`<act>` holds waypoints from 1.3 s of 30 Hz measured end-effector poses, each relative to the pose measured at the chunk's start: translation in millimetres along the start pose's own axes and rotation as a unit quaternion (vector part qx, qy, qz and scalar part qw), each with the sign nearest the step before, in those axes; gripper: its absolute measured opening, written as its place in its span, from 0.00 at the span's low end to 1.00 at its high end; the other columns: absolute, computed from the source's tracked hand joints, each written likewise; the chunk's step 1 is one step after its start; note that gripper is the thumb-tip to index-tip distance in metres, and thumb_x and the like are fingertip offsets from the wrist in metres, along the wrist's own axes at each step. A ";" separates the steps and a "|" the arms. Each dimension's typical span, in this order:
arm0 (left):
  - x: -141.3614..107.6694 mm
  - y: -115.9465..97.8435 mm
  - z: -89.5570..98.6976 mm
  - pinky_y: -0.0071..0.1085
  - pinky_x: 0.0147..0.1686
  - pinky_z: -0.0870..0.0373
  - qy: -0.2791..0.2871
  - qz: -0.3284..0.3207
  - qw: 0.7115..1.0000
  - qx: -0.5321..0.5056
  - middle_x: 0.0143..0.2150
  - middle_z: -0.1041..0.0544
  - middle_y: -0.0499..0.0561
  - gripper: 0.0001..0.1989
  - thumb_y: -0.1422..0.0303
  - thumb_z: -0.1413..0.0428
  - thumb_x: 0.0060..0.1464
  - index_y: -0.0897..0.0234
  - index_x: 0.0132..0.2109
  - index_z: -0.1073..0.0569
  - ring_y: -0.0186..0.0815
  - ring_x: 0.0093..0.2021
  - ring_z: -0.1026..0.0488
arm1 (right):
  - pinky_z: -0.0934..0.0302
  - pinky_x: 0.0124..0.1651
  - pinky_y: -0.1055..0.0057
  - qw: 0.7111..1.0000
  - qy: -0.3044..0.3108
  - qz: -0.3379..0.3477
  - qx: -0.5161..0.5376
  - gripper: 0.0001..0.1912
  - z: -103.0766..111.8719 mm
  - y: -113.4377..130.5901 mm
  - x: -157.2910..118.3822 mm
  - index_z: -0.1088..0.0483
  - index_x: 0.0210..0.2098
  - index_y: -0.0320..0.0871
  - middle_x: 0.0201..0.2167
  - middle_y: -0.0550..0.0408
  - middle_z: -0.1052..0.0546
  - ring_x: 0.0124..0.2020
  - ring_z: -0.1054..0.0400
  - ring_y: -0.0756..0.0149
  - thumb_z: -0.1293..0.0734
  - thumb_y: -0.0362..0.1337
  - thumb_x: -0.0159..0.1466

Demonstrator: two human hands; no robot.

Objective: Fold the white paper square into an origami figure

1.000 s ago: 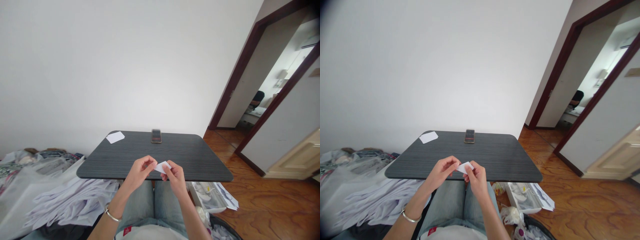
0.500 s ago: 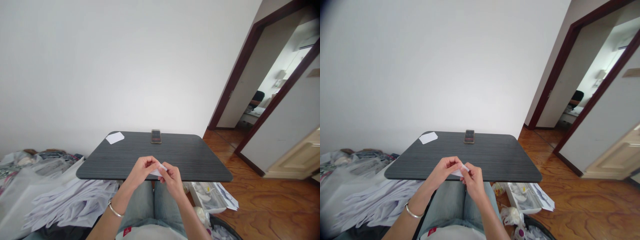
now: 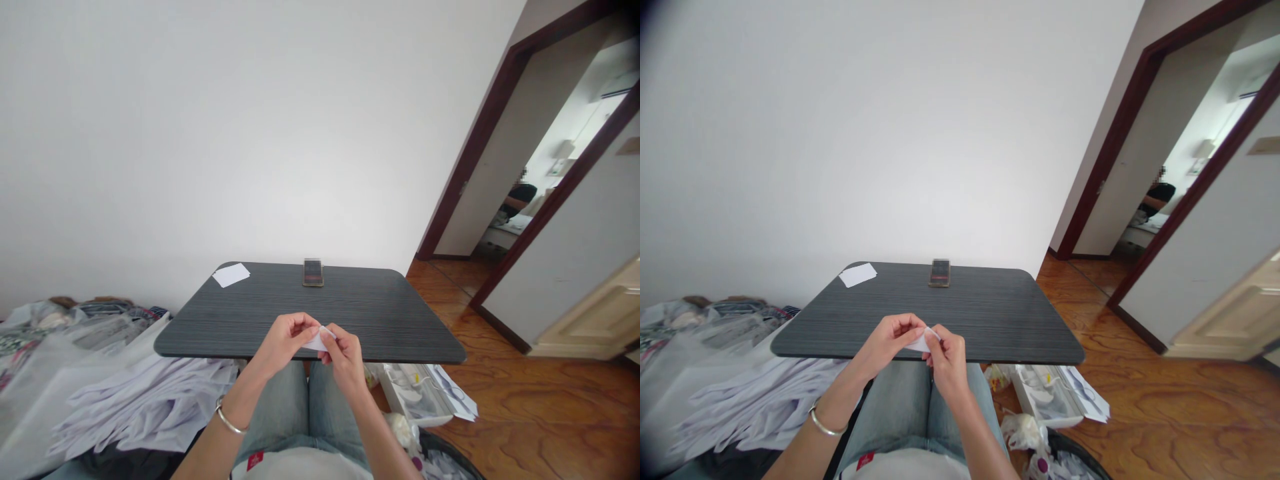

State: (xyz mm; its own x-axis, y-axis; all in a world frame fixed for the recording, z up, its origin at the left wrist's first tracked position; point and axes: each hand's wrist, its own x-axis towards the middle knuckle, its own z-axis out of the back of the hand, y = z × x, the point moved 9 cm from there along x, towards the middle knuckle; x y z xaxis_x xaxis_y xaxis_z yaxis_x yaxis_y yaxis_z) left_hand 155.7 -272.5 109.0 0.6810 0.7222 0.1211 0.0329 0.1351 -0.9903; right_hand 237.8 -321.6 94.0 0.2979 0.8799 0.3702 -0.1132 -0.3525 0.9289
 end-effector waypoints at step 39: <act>-5.5 -6.8 19.2 0.26 0.29 0.36 -0.058 -0.018 0.998 0.014 0.24 0.30 0.46 0.11 0.66 0.44 0.47 0.70 0.36 0.29 0.29 0.25 0.34 | 0.38 0.31 0.73 0.998 0.021 0.034 0.045 0.09 11.9 4.4 5.7 0.30 0.37 0.42 0.29 0.54 0.25 0.30 0.32 0.67 0.37 0.34 0.56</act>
State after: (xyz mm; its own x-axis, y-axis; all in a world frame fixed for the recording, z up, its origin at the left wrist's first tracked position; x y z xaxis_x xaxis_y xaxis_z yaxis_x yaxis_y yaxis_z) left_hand 137.7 -264.3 116.3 0.5903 0.7899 0.1661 0.0351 0.1805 -0.9829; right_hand 250.3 -321.9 100.1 0.2516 0.8653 0.4335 -0.0461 -0.4367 0.8984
